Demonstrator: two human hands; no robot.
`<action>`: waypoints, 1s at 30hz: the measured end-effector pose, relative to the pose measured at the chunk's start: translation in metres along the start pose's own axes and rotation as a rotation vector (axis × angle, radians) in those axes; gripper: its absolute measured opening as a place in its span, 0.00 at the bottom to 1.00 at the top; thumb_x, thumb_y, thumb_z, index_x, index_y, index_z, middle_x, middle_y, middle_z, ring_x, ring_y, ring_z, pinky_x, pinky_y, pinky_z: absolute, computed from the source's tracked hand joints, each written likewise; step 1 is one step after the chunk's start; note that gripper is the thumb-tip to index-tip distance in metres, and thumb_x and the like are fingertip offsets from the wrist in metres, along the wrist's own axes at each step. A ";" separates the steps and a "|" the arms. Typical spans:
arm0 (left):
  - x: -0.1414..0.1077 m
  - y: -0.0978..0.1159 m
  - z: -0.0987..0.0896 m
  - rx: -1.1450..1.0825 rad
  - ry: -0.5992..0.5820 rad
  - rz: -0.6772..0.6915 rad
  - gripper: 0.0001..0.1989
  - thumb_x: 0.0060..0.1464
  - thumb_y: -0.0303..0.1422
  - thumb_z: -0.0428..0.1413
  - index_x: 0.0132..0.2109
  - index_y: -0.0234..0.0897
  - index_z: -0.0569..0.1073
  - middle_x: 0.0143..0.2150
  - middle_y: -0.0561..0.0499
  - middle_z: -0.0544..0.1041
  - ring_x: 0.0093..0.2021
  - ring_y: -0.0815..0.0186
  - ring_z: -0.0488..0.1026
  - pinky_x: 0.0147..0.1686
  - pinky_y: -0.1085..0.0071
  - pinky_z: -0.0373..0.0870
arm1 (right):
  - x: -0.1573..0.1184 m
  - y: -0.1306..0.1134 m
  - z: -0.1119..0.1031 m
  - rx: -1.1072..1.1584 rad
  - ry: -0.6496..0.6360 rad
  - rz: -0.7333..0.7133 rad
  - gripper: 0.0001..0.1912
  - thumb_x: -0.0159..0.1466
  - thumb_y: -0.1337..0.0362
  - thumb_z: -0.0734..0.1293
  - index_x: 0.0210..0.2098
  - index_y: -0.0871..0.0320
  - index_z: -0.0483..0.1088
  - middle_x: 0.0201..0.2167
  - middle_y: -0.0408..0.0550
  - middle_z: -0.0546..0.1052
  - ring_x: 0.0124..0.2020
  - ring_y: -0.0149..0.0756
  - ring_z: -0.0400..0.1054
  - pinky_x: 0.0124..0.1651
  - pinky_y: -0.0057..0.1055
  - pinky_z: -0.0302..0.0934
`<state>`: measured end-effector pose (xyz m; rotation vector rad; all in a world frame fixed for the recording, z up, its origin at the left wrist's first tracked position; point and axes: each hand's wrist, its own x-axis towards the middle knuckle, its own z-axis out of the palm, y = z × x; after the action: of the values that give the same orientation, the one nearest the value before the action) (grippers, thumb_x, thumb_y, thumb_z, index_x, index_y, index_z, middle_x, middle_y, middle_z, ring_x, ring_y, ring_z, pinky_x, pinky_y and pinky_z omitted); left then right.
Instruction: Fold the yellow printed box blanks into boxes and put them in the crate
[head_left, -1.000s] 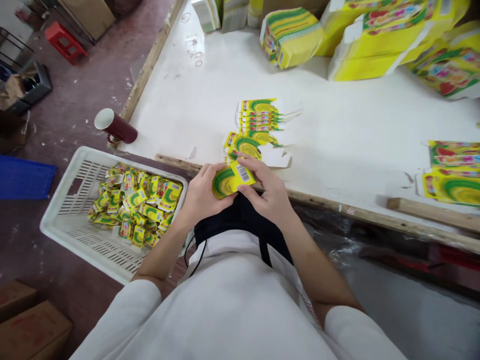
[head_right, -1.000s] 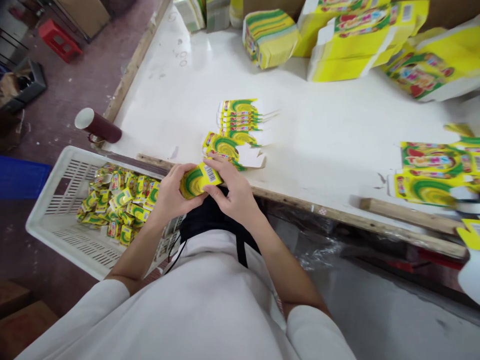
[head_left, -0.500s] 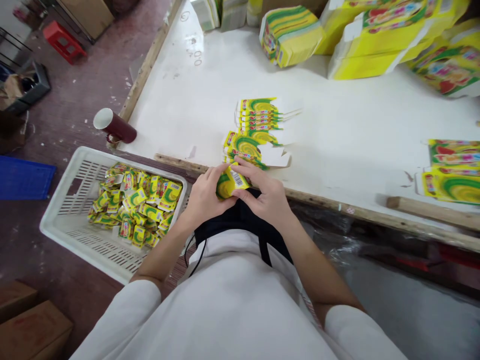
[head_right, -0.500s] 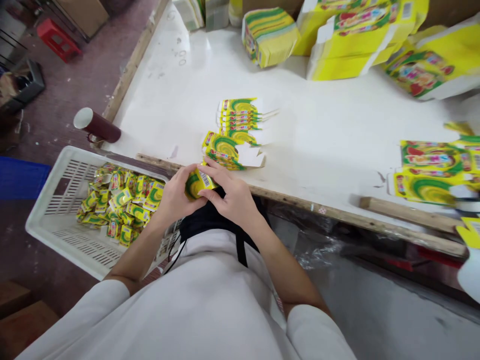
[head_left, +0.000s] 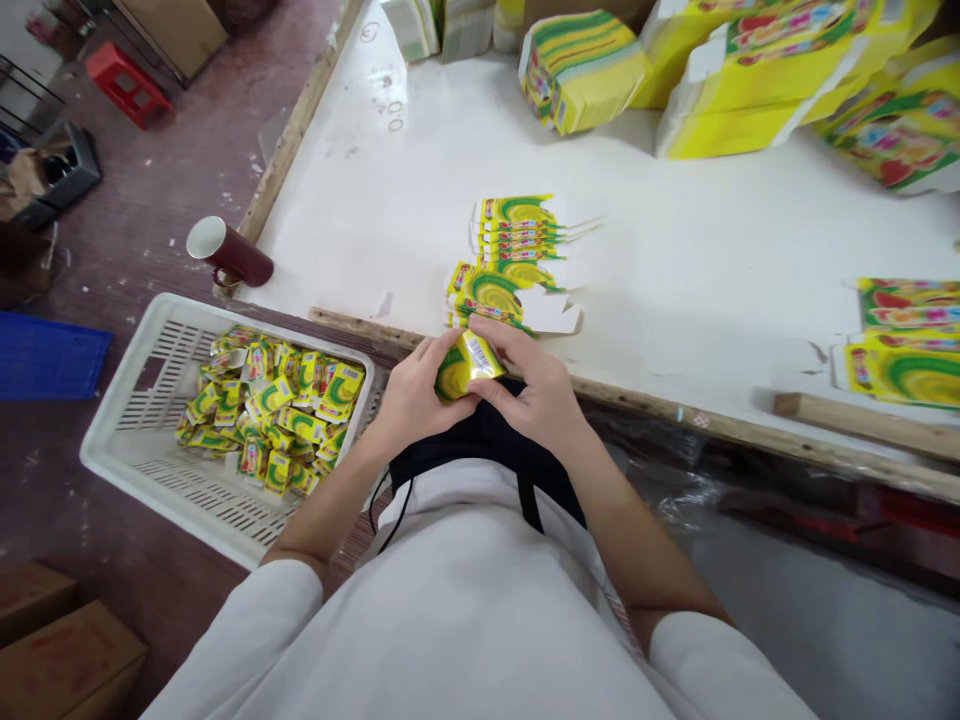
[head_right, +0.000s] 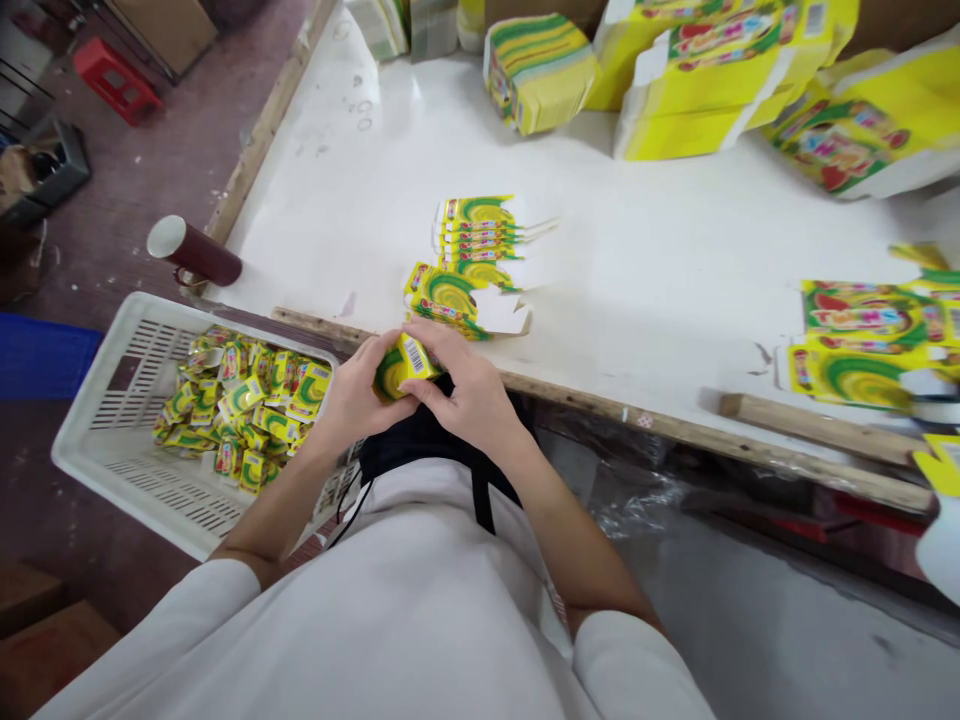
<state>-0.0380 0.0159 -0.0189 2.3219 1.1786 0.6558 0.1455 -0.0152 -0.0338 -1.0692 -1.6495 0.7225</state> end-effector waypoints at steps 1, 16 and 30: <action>-0.001 0.000 0.000 -0.005 0.006 -0.008 0.34 0.48 0.36 0.60 0.62 0.36 0.63 0.52 0.43 0.76 0.52 0.55 0.76 0.51 0.62 0.73 | 0.000 0.001 0.001 0.011 0.005 0.013 0.28 0.66 0.61 0.69 0.65 0.51 0.64 0.63 0.53 0.72 0.63 0.48 0.68 0.64 0.48 0.65; -0.009 -0.002 -0.001 -0.036 0.032 -0.032 0.32 0.47 0.37 0.62 0.59 0.38 0.64 0.53 0.43 0.78 0.51 0.57 0.78 0.51 0.63 0.74 | 0.000 0.010 -0.002 0.052 -0.064 0.014 0.34 0.62 0.52 0.72 0.65 0.50 0.63 0.61 0.56 0.71 0.60 0.50 0.69 0.61 0.50 0.67; -0.005 -0.003 0.008 0.012 0.138 -0.091 0.32 0.51 0.36 0.62 0.61 0.37 0.62 0.56 0.41 0.76 0.54 0.56 0.76 0.55 0.60 0.72 | 0.014 0.021 0.006 0.286 -0.139 0.171 0.34 0.62 0.56 0.71 0.65 0.51 0.62 0.61 0.53 0.72 0.56 0.44 0.72 0.57 0.42 0.70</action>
<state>-0.0378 0.0124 -0.0276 2.2485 1.3441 0.7880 0.1445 0.0064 -0.0477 -0.9782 -1.5244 1.1308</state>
